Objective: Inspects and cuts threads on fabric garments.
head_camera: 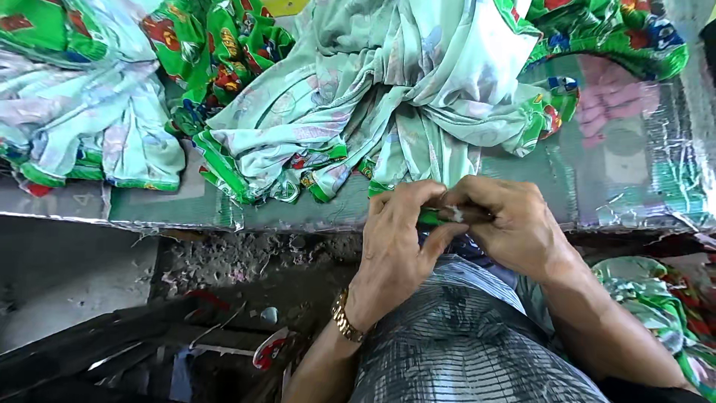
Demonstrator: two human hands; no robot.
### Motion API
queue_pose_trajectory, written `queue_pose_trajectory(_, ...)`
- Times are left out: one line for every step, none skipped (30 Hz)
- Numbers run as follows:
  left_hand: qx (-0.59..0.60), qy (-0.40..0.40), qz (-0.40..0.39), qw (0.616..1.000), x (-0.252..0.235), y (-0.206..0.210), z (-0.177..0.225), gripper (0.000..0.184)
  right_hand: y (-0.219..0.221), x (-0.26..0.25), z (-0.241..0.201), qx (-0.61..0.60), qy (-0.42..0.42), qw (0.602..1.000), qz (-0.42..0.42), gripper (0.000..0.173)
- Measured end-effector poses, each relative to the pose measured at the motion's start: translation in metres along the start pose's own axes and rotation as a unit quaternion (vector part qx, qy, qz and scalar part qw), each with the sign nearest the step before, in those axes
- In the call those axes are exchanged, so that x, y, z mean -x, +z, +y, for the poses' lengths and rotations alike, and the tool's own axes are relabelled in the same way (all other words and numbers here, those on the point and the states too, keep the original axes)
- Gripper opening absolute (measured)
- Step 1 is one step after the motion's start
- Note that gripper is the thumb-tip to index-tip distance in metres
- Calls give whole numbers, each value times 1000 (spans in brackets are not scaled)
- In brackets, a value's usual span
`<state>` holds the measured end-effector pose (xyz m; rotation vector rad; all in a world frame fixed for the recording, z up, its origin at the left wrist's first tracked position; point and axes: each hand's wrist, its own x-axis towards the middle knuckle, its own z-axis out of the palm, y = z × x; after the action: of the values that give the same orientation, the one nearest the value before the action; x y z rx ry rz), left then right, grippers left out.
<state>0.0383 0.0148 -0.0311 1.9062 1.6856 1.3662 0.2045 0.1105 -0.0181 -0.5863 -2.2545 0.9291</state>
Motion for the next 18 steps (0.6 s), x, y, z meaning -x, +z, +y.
queue_pose_trajectory(0,-6,-1,1000,-2,2,-1,39,-1,1,0,-23,17,1000,9,8)
queue_pose_trajectory(-3,-10,-2,1000,-3,3,-1,41,-2,1,0,-48,32,998,16,8)
queue_pose_trajectory(-10,-12,-1,1000,-3,4,-1,41,-4,2,0,-74,41,996,24,6)
queue_pose_trajectory(-19,-10,1,1000,-3,4,0,39,-4,2,0,-94,37,994,28,4)
queue_pose_trajectory(-28,-6,1,1000,-3,4,0,36,-5,1,1,-104,24,994,34,3)
queue_pose_trajectory(-31,-2,-1,1000,-3,3,0,30,-5,2,0,-104,4,994,38,3)
queue_pose_trajectory(-31,7,-4,999,-3,3,0,21,-5,4,0,-93,-17,995,40,3)
queue_pose_trajectory(-31,20,-3,999,-3,3,-1,12,-5,6,-2,-69,-37,996,42,4)
queue_pose_trajectory(-35,34,0,999,-1,2,-2,8,-6,9,-4,-40,-54,997,42,3)
queue_pose_trajectory(-39,49,4,998,1,2,-4,7,-7,13,-6,-10,-66,997,42,3)
queue_pose_trajectory(-45,63,9,997,5,2,-5,8,-9,17,-9,25,-72,996,38,5)
queue_pose_trajectory(-60,79,18,995,10,2,-6,9,-11,21,-11,70,-71,995,31,8)
queue_pose_trajectory(-82,96,31,992,15,3,-8,10,-15,24,-13,121,-67,990,22,15)
queue_pose_trajectory(-103,108,43,988,21,3,-8,12,-17,27,-15,169,-63,984,14,21)
queue_pose_trajectory(-119,117,54,984,27,3,-9,12,-19,29,-16,202,-63,977,11,24)
queue_pose_trajectory(-128,122,65,982,32,4,-8,10,-20,30,-15,223,-67,973,11,25)
queue_pose_trajectory(-133,126,75,980,36,4,-7,9,-21,32,-14,238,-77,968,9,24)
queue_pose_trajectory(-137,129,84,978,39,4,-6,8,-21,33,-13,251,-87,964,6,22)
